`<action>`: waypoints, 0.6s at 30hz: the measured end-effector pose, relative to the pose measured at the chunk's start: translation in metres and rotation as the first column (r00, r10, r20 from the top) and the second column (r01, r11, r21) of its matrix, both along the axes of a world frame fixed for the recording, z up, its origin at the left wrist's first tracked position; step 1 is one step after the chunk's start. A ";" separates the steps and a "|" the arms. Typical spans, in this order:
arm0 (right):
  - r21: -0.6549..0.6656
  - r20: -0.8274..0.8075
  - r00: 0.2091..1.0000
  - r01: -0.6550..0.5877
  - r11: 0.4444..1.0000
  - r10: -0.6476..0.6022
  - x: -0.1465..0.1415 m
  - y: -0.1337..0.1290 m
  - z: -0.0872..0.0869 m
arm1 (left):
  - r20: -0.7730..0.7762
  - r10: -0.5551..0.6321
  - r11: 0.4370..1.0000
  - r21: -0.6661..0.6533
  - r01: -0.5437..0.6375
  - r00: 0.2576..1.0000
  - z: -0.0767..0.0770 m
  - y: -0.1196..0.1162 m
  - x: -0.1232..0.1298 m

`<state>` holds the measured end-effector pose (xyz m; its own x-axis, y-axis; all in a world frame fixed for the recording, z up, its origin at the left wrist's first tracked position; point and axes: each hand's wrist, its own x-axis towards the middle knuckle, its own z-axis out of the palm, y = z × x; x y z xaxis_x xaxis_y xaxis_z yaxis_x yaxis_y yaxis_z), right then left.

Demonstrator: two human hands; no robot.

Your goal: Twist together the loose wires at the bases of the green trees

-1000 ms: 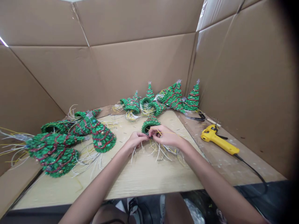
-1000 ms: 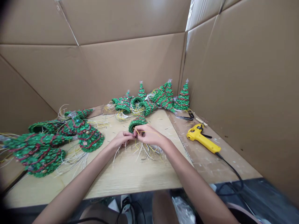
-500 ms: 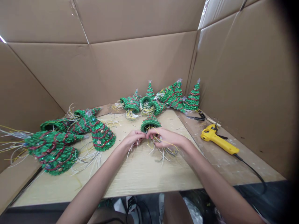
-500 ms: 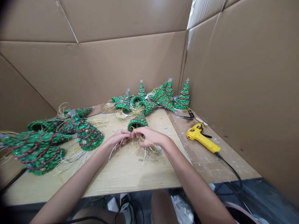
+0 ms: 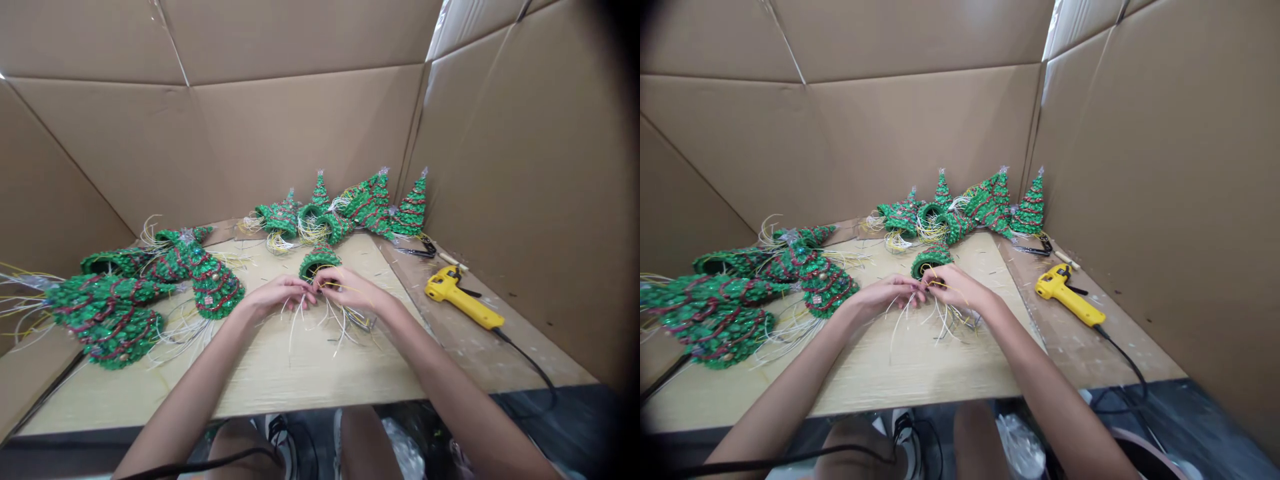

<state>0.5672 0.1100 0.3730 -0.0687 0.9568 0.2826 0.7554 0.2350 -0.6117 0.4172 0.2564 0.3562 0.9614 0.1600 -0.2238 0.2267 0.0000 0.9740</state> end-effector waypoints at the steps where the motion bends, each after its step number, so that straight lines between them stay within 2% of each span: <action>1: 0.006 0.004 1.000 0.015 1.000 -0.015 0.000 0.000 0.000 | 0.000 -0.015 1.000 0.002 0.015 1.000 0.000 0.000 -0.001; 8: 0.060 0.020 0.989 0.144 0.988 -0.146 -0.002 0.000 0.001 | 0.027 -0.044 0.999 0.014 0.043 0.999 0.001 -0.002 -0.003; 18: 0.118 0.027 0.984 0.172 0.978 -0.176 -0.003 0.001 0.000 | 0.017 -0.069 0.997 0.045 0.069 0.997 -0.003 -0.001 0.000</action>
